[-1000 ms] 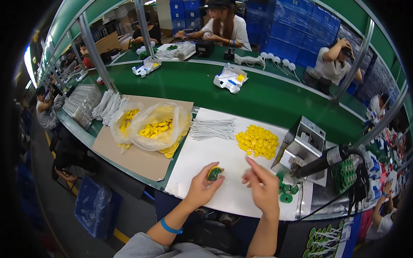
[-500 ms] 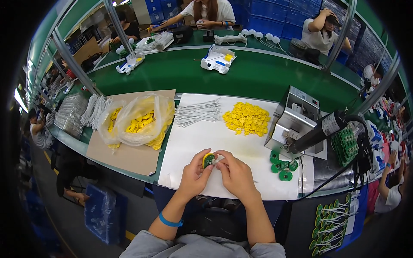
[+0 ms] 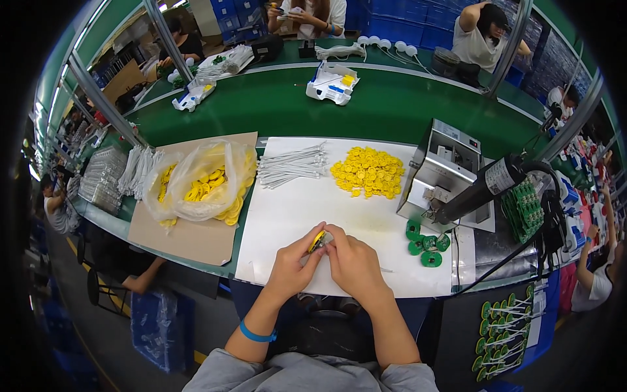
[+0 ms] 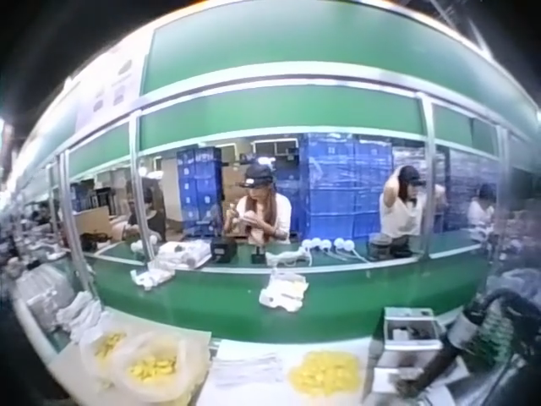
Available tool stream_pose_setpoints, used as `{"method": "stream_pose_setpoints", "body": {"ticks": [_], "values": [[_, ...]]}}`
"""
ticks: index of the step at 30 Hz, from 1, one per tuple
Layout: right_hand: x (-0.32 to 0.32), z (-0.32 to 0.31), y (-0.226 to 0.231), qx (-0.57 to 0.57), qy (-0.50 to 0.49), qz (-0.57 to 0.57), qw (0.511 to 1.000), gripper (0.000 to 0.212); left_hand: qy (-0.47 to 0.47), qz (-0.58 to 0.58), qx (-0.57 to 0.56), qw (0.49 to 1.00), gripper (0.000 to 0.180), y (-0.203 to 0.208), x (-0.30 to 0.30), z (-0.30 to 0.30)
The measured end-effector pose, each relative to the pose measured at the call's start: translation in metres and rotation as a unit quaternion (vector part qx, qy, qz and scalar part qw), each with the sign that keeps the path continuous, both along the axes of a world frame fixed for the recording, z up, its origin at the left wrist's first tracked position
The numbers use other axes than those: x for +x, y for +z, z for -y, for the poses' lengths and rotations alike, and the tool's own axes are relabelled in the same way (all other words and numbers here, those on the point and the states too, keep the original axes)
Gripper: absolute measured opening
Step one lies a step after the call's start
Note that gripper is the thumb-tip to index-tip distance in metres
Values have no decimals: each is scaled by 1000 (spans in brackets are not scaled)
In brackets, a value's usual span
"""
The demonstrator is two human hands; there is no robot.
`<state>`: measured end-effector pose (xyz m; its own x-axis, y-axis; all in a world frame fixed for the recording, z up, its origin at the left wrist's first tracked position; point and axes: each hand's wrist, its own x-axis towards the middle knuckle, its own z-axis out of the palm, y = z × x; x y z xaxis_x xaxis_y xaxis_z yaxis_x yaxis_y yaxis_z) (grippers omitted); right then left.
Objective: The recorder is assembling small plastic lighting components at a factory workbench, using a pneumatic screwdriver to fasten parts together.
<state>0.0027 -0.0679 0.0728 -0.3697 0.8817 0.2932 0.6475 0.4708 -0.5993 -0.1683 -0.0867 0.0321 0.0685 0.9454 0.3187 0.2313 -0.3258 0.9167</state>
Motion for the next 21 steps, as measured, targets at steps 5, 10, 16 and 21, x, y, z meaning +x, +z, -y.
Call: {"method": "stream_pose_setpoints", "body": {"ticks": [5,10,16,21], "values": [[4,-4,-10,-57,41,-61,996,37,9,-22,25,999,52,-2,-5,3],[-1,1,-22,-32,-9,-94,995,23,4,-33,30,999,51,1,-8,5],[-21,8,-16,56,-35,-51,997,10,-1,-44,72,996,51,5,-18,11],[-30,14,-15,50,-5,-44,998,6,-26,-18,52,998,49,16,-32,17]]}}
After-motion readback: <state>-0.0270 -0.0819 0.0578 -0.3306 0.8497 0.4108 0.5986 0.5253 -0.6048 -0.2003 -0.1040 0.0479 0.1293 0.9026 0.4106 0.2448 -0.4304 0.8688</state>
